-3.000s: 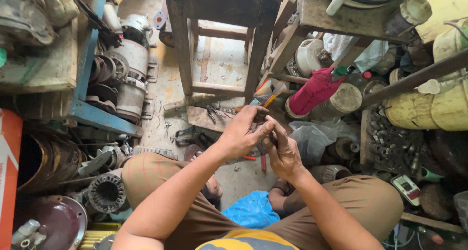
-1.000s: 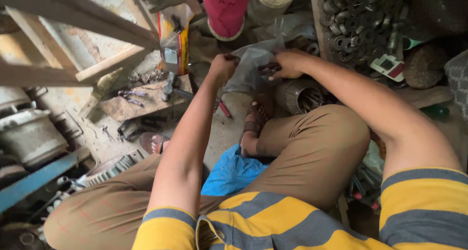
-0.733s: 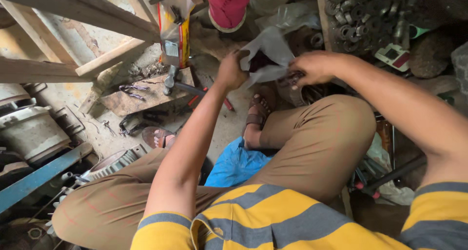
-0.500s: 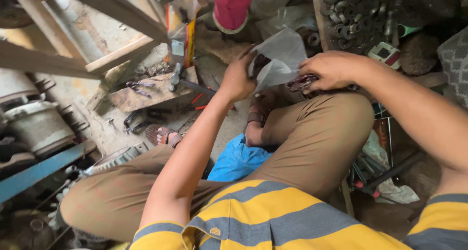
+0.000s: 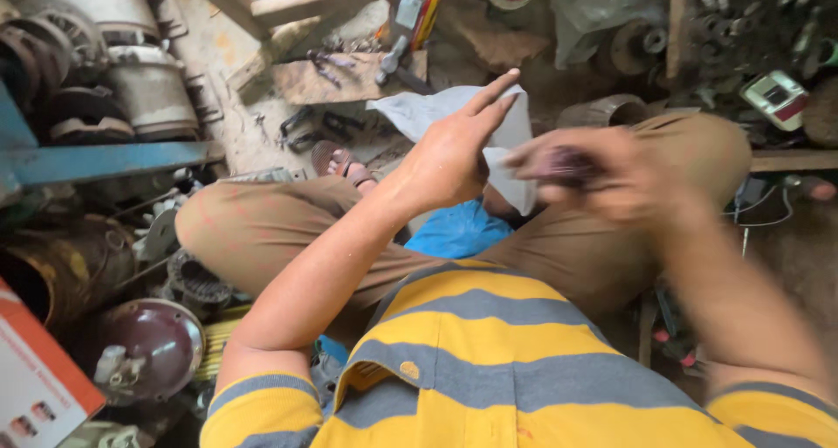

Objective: The person sits on the floor and twists multiple thin copper wires together by hand. They then place the twisted bundle into a small plastic bag and set it aside.

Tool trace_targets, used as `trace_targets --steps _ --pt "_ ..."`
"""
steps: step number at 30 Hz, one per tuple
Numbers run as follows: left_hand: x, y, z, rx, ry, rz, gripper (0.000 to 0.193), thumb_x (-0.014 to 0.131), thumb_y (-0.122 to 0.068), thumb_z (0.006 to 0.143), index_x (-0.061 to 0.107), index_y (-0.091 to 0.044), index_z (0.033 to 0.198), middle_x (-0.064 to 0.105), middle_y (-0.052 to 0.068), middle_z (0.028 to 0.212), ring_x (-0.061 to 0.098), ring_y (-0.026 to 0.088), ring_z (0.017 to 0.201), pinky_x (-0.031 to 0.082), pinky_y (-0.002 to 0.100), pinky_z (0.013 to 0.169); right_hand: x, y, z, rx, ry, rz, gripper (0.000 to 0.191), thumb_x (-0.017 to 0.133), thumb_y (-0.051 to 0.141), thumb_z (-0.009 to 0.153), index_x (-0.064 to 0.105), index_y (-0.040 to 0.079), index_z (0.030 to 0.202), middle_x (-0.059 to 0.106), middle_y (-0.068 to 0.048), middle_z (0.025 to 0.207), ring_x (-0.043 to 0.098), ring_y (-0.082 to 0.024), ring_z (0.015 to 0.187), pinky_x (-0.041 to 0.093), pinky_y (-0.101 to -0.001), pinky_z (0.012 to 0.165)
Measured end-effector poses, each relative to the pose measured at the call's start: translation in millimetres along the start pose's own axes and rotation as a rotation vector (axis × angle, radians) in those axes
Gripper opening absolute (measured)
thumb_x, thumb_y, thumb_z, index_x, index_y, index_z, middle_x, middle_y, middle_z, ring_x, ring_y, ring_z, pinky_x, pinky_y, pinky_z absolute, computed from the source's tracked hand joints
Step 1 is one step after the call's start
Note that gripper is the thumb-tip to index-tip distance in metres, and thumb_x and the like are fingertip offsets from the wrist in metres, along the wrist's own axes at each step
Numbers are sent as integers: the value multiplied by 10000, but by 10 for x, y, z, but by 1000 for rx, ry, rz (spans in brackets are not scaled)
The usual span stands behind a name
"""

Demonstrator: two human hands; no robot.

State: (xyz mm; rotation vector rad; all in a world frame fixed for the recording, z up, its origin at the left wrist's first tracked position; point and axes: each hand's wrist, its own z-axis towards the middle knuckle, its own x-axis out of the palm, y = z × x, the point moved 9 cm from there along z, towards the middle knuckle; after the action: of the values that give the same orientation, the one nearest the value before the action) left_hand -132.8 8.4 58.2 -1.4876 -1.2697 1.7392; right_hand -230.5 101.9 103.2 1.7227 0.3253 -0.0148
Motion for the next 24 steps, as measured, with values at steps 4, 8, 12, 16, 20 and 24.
trace_targets --steps 4,8,12,16,20,24 --pt "-162 89 -452 93 -85 36 868 676 110 596 465 34 1435 329 146 1639 616 441 1162 543 452 808 733 -797 319 -66 -239 321 249 689 122 1010 646 -2 1221 640 -56 1086 590 -114 1008 502 -309 916" --pt "-168 367 -851 -15 -112 -15 834 653 116 640 453 36 1446 332 147 1646 644 418 1108 549 450 848 1167 -1458 548 104 -121 26 321 665 117 928 639 -2 1224 694 -122 1018 628 -193 922 524 -355 838" --pt "-190 545 -1131 -64 -191 -32 812 631 113 652 454 40 1441 338 148 1647 627 441 1136 547 457 837 1428 -1633 683 213 10 -341 412 675 169 844 631 26 1228 720 -208 1044 694 -360 974 535 -444 841" --pt "-154 595 -1221 -42 -211 -31 806 628 98 670 456 33 1455 320 157 1651 631 453 1127 545 486 889 1578 -1793 934 242 60 -638 375 727 264 817 677 26 1103 712 -261 1044 659 -454 989 527 -513 837" --pt "-163 708 -1204 -121 -196 -53 803 627 100 664 435 50 1442 299 175 1652 647 468 1015 542 508 828 1772 -2077 1221 399 385 -1002 249 704 266 810 716 75 969 718 -232 992 692 -421 939 554 -512 812" --pt "-327 679 -1194 -61 -281 -170 816 627 99 642 456 44 1439 325 169 1640 663 461 1018 557 492 825 1662 -1466 1446 337 417 -1038 213 706 260 767 726 73 867 724 -219 932 684 -417 893 556 -510 796"
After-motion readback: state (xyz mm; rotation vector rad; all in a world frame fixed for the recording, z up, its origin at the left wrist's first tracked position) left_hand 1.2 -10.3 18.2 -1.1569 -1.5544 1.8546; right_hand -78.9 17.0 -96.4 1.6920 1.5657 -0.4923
